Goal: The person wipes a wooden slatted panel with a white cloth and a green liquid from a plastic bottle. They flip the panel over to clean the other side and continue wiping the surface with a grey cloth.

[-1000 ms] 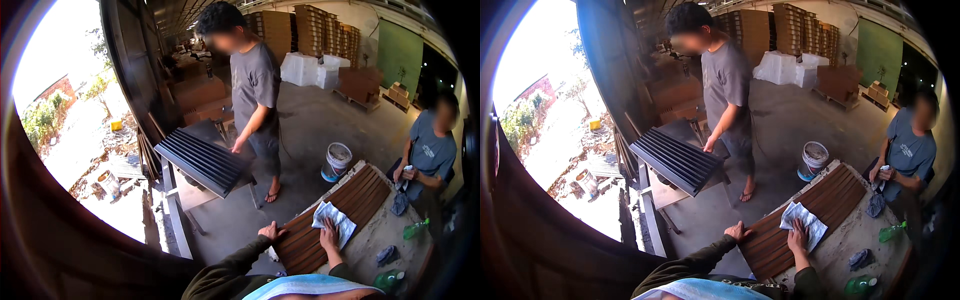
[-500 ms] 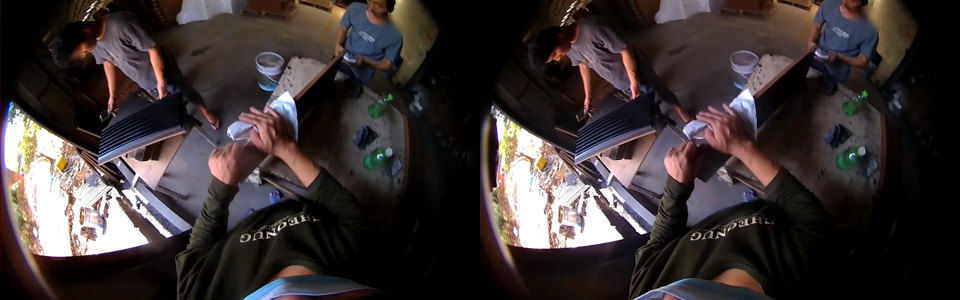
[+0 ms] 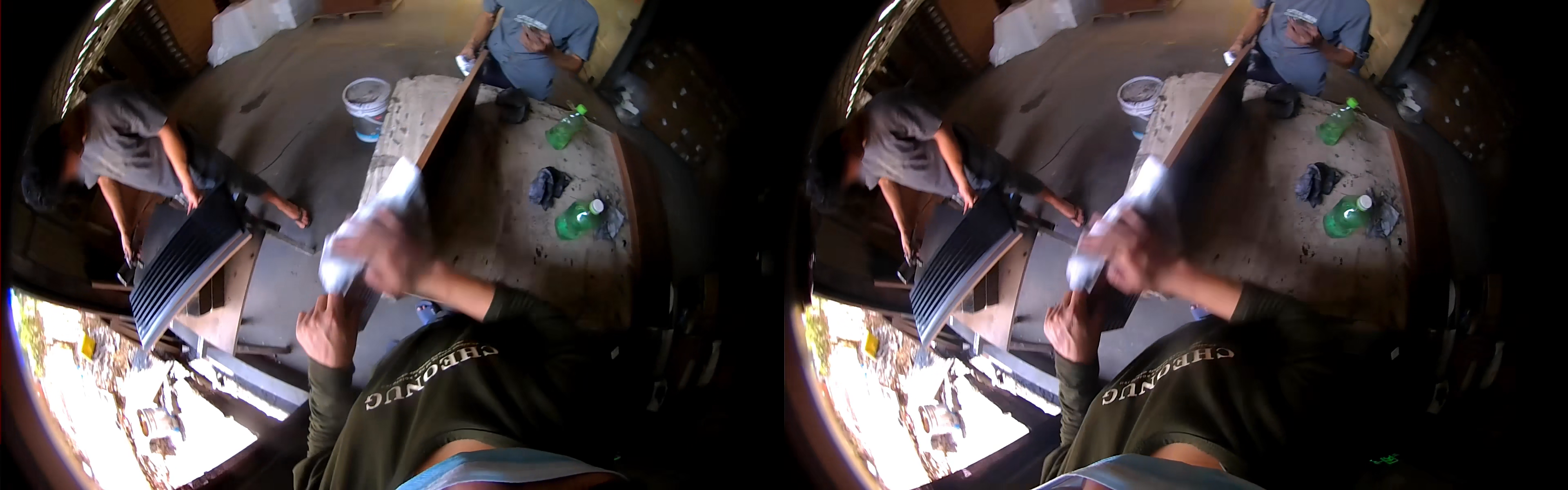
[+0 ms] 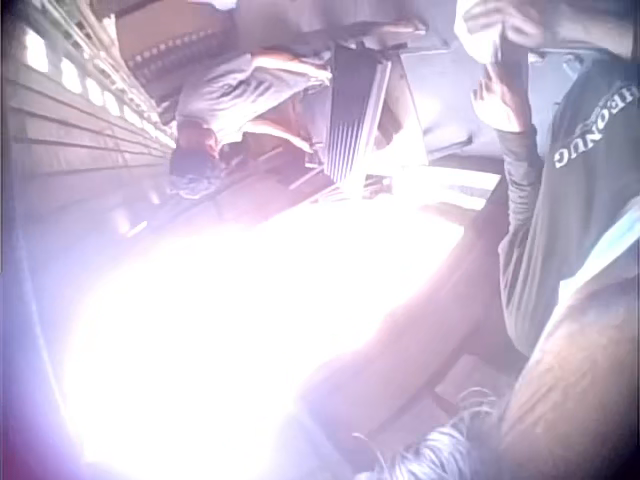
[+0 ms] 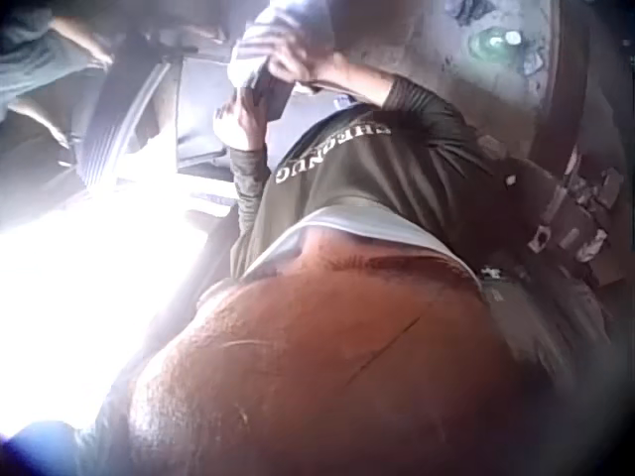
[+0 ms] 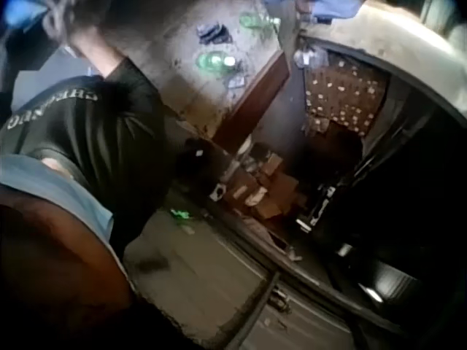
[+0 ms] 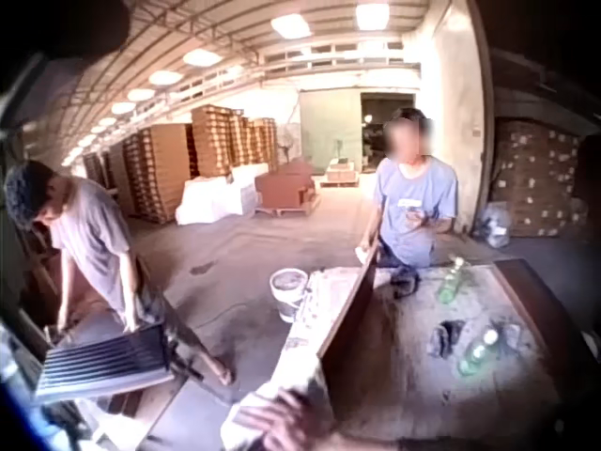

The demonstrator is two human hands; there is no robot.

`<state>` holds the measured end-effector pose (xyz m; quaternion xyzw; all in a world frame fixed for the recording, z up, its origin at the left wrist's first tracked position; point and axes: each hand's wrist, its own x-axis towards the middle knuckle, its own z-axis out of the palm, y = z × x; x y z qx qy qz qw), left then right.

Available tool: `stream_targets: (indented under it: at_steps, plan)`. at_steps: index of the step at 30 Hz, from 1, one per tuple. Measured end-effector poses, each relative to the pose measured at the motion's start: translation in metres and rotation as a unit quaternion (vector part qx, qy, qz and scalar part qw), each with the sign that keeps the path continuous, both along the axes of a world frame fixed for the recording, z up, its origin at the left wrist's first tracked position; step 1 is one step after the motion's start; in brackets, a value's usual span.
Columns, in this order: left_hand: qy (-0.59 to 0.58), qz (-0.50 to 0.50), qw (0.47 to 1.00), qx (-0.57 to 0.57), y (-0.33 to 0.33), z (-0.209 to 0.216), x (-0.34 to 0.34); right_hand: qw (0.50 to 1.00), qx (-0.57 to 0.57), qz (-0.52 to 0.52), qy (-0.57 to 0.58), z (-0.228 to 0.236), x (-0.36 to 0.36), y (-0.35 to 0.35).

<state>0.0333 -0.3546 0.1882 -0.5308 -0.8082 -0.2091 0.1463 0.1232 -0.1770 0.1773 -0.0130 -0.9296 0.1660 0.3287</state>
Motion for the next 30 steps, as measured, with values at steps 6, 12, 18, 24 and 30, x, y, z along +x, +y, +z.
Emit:
stream_targets:
  at_steps: [6,12,18,24,30]
  plan:
    - [-0.045,-0.046,0.995,-0.078,0.001,0.004,0.001,1.000,-0.013,-0.024,-0.002,-0.007,0.007,0.061]
    - [-0.147,0.068,0.961,-0.225,-0.079,-0.001,-0.022,0.952,0.069,-0.276,0.113,-0.009,0.011,0.293]
    - [-0.253,0.133,0.929,-0.234,-0.061,-0.008,-0.010,0.890,-0.207,-0.388,0.119,-0.005,-0.020,0.427]
    - [-0.269,0.075,0.939,-0.198,0.019,-0.016,0.003,0.878,-0.232,-0.381,0.176,-0.049,-0.076,0.438]
    - [-0.312,-0.042,0.914,-0.255,0.101,0.019,-0.004,0.894,-0.150,-0.388,0.167,-0.103,-0.072,0.453]
